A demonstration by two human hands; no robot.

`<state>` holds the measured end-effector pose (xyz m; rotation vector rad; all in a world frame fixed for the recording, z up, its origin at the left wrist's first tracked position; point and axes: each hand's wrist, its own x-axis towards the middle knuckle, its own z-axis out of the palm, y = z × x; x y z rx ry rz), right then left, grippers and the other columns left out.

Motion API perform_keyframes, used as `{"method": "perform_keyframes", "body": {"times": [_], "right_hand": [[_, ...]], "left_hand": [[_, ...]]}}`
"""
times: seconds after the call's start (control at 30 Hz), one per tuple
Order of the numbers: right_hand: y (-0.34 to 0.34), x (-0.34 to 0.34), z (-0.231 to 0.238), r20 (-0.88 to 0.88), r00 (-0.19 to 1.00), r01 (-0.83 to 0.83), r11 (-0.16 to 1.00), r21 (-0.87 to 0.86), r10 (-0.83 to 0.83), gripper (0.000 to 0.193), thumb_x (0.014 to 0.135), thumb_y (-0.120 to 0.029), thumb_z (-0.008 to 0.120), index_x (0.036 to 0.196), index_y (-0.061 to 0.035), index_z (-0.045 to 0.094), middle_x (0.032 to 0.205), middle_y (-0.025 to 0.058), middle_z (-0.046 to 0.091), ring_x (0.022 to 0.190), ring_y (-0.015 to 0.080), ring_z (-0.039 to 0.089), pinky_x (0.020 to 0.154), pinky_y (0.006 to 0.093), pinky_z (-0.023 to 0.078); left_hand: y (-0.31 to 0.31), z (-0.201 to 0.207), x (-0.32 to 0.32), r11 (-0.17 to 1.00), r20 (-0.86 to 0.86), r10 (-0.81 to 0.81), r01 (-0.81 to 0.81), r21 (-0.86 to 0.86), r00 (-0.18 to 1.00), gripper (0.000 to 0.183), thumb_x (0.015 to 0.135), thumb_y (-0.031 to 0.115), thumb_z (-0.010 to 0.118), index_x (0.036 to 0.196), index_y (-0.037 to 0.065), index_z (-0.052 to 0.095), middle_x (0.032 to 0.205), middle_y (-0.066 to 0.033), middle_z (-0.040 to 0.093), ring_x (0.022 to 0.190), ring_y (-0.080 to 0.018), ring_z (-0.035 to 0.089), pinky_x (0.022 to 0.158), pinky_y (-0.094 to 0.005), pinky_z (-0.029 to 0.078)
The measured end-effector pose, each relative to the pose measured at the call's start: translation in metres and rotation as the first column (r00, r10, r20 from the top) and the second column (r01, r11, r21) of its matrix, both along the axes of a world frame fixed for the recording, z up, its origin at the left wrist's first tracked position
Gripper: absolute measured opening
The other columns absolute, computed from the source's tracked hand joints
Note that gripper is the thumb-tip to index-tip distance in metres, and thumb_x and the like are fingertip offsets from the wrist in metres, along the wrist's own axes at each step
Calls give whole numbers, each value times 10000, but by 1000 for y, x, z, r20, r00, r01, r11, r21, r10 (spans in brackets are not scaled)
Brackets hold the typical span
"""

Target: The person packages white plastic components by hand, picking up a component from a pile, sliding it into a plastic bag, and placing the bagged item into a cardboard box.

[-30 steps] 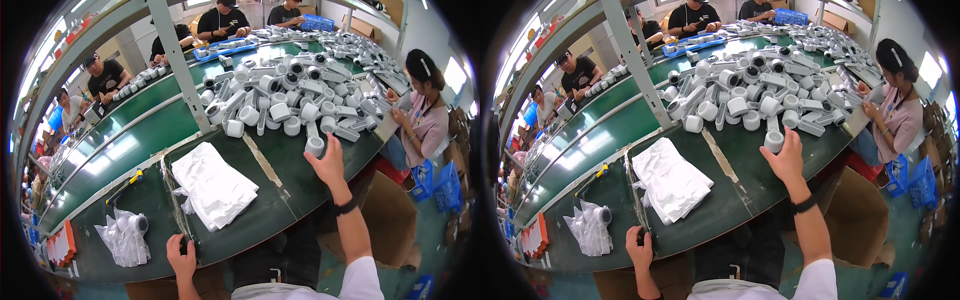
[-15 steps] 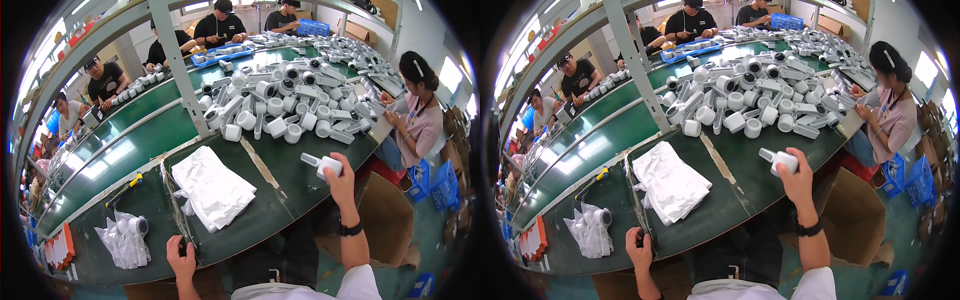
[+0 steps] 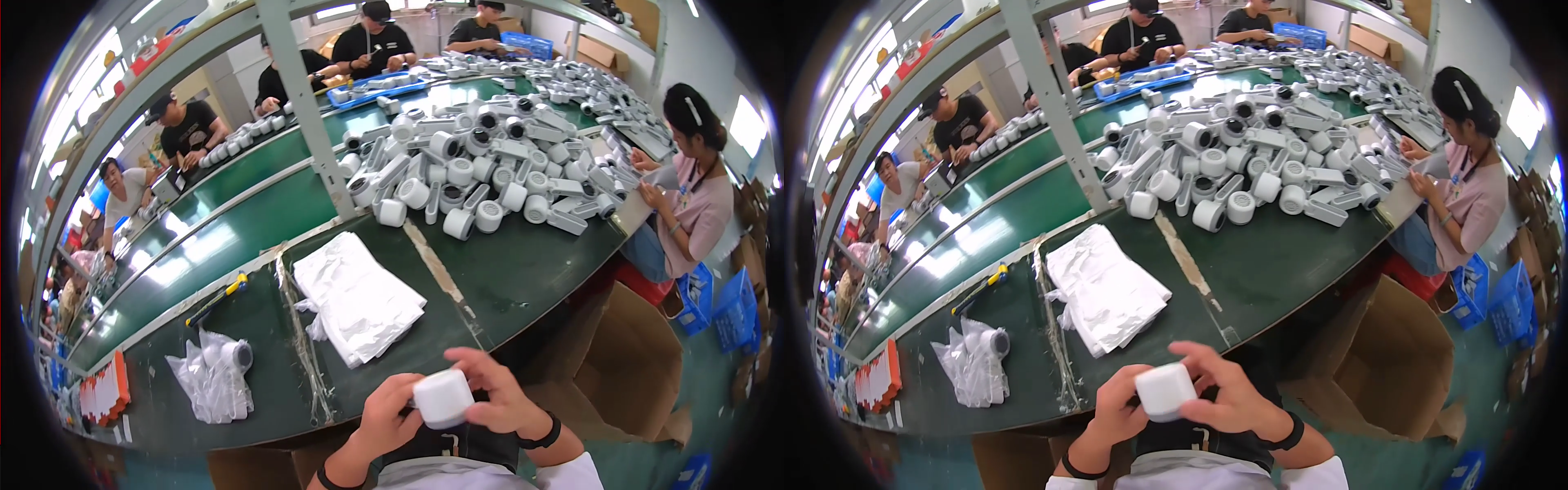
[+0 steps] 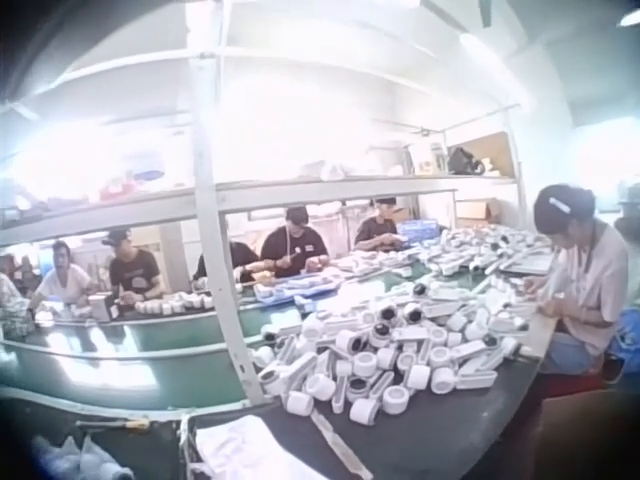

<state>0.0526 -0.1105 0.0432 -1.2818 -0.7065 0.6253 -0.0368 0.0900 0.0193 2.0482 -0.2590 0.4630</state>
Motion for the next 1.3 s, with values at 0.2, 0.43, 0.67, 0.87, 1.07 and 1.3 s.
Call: {"method": "perform_keyframes", "body": {"times": [0.2, 0.43, 0.67, 0.87, 1.07, 1.3], "right_hand": [[19, -15, -41, 119, 992, -30, 997, -68, 38, 790, 832, -129, 772, 1466, -39, 308, 1178, 107, 616, 1069, 174, 603, 891, 342, 497], [13, -3, -56, -358, 933, 84, 989, 119, -36, 444, 910, -85, 649, 1298, 1, 450, 1077, 131, 643, 900, 231, 678, 773, 372, 571], [10, 16, -67, -424, 872, 337, 928, 157, -245, 338, 932, -69, 560, 1242, -46, 429, 975, 118, 617, 695, 217, 646, 601, 345, 546], [15, 9, -67, -414, 868, 342, 935, 99, -274, 317, 922, -69, 573, 1210, -38, 445, 964, 111, 627, 663, 191, 639, 570, 312, 538], [16, 7, -64, -399, 876, 332, 939, 91, -271, 311, 923, -70, 588, 1198, -26, 449, 967, 103, 633, 660, 173, 639, 565, 299, 537], [17, 4, -63, -382, 882, 328, 942, 76, -276, 315, 912, -60, 593, 1194, -23, 459, 958, 102, 639, 649, 172, 643, 556, 294, 544]], "left_hand": [[-17, -14, -4, 737, -167, -66, -65, -672, 984, 329, 843, -47, 681, 1164, -15, 616, 1173, -58, 584, 1051, -126, 581, 872, -273, 477], [16, 17, 20, 976, -128, 179, -192, -100, 976, 553, 738, 213, 844, 1189, 9, 598, 1224, -132, 600, 1150, -270, 573, 962, -368, 450], [65, 8, 58, 738, 47, 322, -281, 613, 946, 304, 780, 124, 746, 1059, 41, 657, 1046, -135, 641, 935, -325, 598, 821, -391, 496], [75, -3, 64, 703, 33, 330, -269, 659, 943, 123, 812, 116, 701, 911, 45, 684, 917, -89, 655, 853, -300, 604, 769, -394, 498], [75, -1, 66, 712, 40, 384, -323, 623, 922, 109, 833, 123, 682, 906, 42, 683, 895, -91, 657, 863, -306, 607, 768, -401, 498], [65, 12, 63, 691, 82, 332, -301, 658, 940, 184, 797, 195, 745, 916, 64, 696, 893, -69, 659, 853, -286, 603, 754, -391, 488]]}}
